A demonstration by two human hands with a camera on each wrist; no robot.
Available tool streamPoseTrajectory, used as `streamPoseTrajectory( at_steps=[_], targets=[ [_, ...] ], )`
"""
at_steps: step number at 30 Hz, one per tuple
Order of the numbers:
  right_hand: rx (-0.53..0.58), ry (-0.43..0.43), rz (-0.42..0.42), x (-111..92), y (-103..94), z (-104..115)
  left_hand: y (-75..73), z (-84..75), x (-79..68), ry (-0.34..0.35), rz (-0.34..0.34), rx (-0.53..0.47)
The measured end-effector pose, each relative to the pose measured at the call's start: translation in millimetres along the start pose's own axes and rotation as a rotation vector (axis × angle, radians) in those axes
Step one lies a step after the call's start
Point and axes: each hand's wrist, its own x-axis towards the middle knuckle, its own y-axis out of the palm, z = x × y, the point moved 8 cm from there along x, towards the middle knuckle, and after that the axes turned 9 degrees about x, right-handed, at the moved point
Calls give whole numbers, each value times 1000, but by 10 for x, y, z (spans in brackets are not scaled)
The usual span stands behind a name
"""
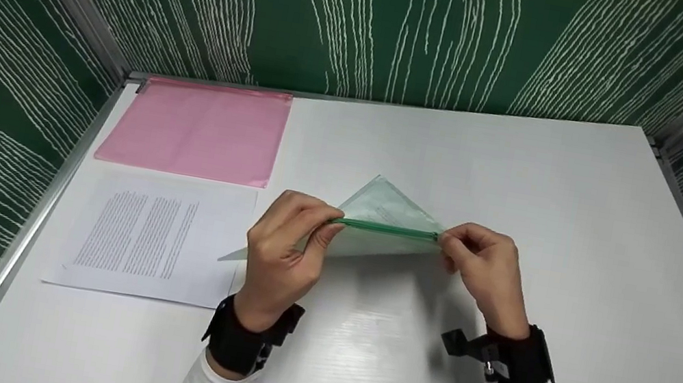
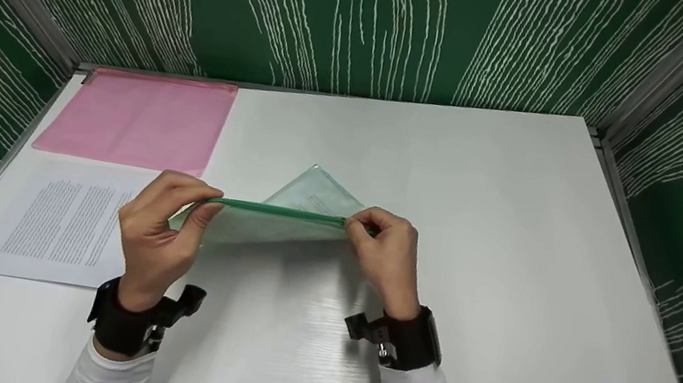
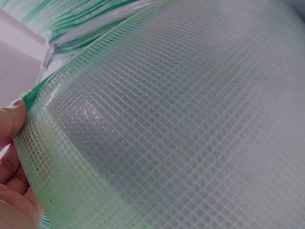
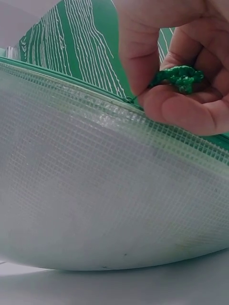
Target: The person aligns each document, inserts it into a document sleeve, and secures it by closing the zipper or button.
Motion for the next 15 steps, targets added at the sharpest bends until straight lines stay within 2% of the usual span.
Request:
streamPoseTrajectory(
  at_steps=[15],
  targets=[
    [-8,12,-6,21,-43,-34,-12,3,7,-21,-20,-21]
  ],
)
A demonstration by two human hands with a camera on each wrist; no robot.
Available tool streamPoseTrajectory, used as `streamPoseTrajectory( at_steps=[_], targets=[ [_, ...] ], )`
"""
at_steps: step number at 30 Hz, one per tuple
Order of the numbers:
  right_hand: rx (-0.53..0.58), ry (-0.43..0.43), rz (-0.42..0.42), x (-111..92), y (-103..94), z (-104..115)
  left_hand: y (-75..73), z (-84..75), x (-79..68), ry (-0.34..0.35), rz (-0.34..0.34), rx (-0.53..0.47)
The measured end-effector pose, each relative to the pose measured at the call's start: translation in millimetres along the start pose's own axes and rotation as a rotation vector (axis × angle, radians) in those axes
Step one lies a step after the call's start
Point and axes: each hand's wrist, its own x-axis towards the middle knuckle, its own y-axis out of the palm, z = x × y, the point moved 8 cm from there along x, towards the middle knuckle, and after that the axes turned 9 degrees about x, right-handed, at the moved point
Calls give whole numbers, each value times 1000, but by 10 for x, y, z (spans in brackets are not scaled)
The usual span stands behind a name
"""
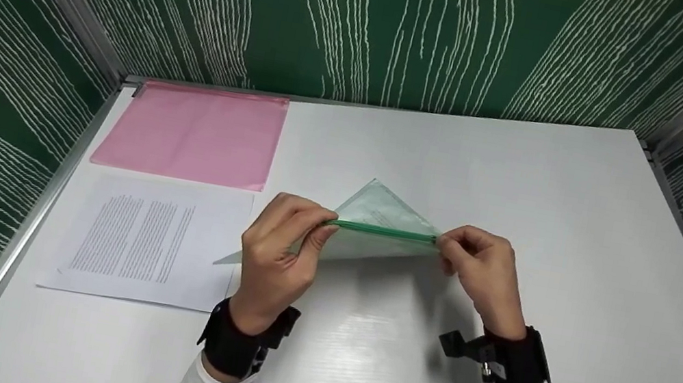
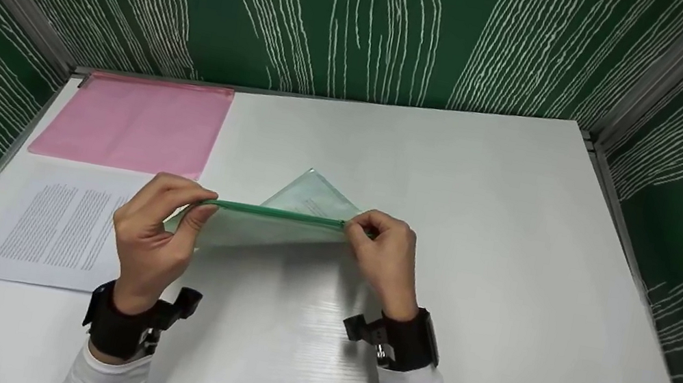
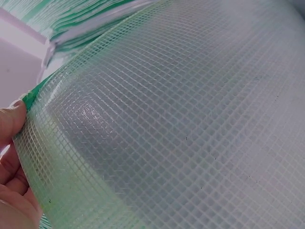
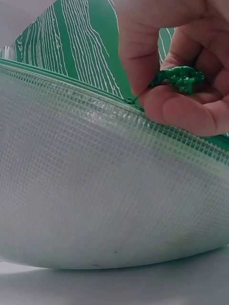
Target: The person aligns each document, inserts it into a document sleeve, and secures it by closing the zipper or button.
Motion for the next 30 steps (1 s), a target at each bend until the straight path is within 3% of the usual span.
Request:
streamPoseTrajectory(
  at_steps=[14,30],
  targets=[
    [-1,6,-23,35,-50,-70,-29,8,-4,-38,-4,-10],
    [13,11,-27,64,-68,-114,-46,9,4,-29,-19,-2]
  ],
)
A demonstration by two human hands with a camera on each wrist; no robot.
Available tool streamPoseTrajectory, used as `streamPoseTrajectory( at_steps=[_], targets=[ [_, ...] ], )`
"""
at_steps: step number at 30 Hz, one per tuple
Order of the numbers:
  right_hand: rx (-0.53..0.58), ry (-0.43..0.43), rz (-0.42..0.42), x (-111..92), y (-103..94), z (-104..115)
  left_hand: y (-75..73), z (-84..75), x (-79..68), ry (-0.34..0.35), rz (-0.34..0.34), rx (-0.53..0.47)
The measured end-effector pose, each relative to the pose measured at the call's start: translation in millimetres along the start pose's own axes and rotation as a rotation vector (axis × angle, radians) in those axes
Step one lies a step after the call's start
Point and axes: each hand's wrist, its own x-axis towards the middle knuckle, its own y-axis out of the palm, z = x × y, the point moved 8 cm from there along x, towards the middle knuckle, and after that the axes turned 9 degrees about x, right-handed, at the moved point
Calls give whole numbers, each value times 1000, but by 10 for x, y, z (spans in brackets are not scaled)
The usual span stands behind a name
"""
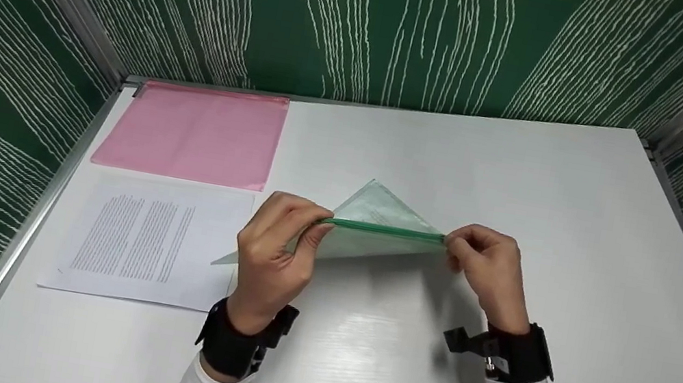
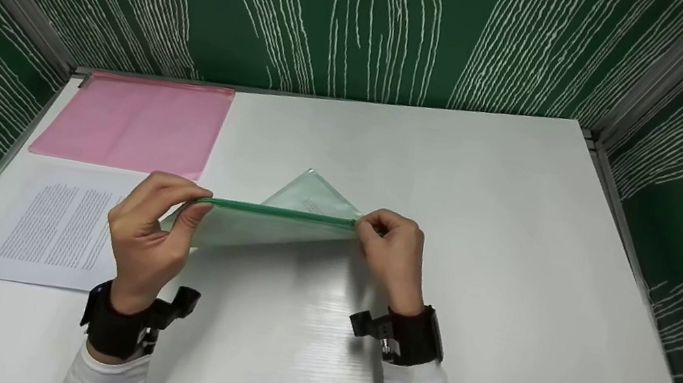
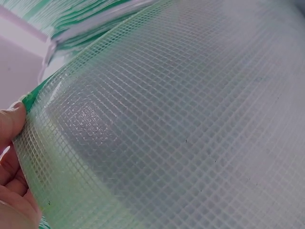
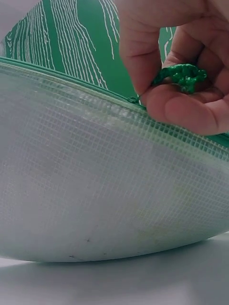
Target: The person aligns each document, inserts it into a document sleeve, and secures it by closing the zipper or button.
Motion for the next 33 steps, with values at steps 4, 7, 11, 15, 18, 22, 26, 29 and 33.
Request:
streamPoseTrajectory(
  at_steps=[4,7,11,15,18,22,26,29,33],
  targets=[
    [8,12,7,13,0,-17,0,-4,18,-2,5,9],
    [27,16,9,20,5,-29,4,-5,17,-1,9,15],
    [51,25,12,32,13,-49,-1,4,14,-6,10,21],
    [26,24,4,43,-2,-72,-28,19,14,-17,-5,21],
    [16,23,3,47,-11,-82,-39,23,16,-20,-10,20],
    [11,30,5,50,-20,-91,-35,13,25,-15,-8,22],
    [1,37,-1,50,-34,-97,-43,8,32,-12,-13,25],
    [-3,39,-2,56,-36,-98,-55,8,34,-14,-19,25],
    [-8,40,2,67,-39,-110,-70,10,34,-18,-23,22]
  ],
)
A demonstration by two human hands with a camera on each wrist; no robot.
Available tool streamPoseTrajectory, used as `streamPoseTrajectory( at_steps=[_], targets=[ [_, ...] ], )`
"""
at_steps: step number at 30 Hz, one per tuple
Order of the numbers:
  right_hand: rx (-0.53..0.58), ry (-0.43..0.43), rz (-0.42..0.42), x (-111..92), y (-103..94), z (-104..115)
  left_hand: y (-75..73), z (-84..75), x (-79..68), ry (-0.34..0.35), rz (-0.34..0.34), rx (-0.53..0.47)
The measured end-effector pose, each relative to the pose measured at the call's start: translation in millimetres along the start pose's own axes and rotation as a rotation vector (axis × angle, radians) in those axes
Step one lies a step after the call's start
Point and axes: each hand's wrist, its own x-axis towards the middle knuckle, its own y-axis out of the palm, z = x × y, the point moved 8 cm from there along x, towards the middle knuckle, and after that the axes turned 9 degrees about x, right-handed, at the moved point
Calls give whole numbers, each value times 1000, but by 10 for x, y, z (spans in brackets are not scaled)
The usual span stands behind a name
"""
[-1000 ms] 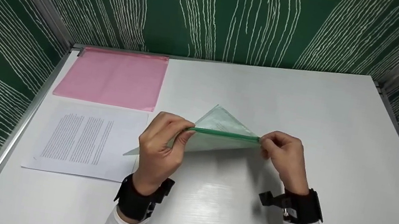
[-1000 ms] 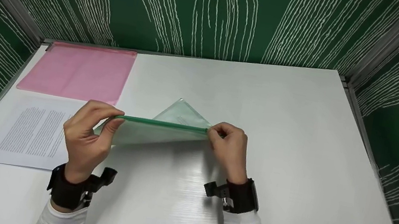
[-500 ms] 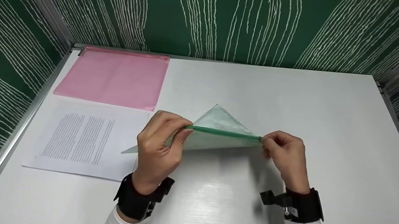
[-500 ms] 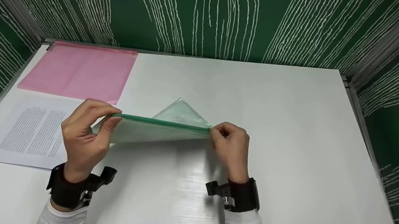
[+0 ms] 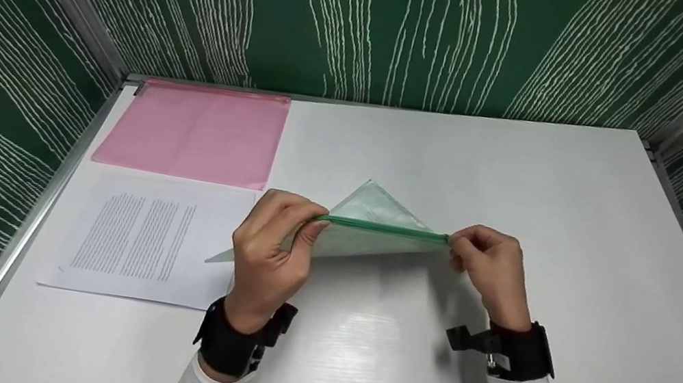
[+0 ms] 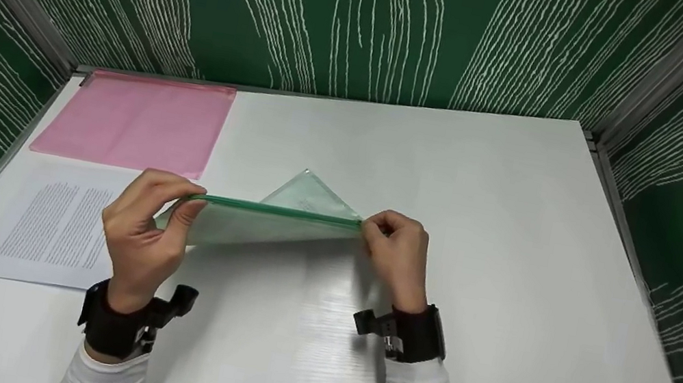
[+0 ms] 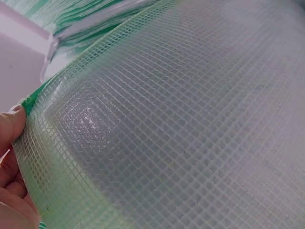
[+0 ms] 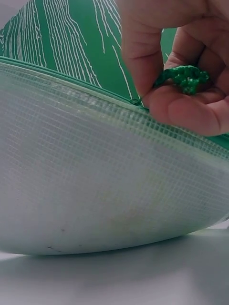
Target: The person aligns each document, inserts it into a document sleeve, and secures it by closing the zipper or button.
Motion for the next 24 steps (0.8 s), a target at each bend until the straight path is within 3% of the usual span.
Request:
streamPoseTrajectory(
  at_steps=[24],
  targets=[
    [-16,28,-12,35,-52,-55,-64,13,22,-5,-36,-4]
  ],
)
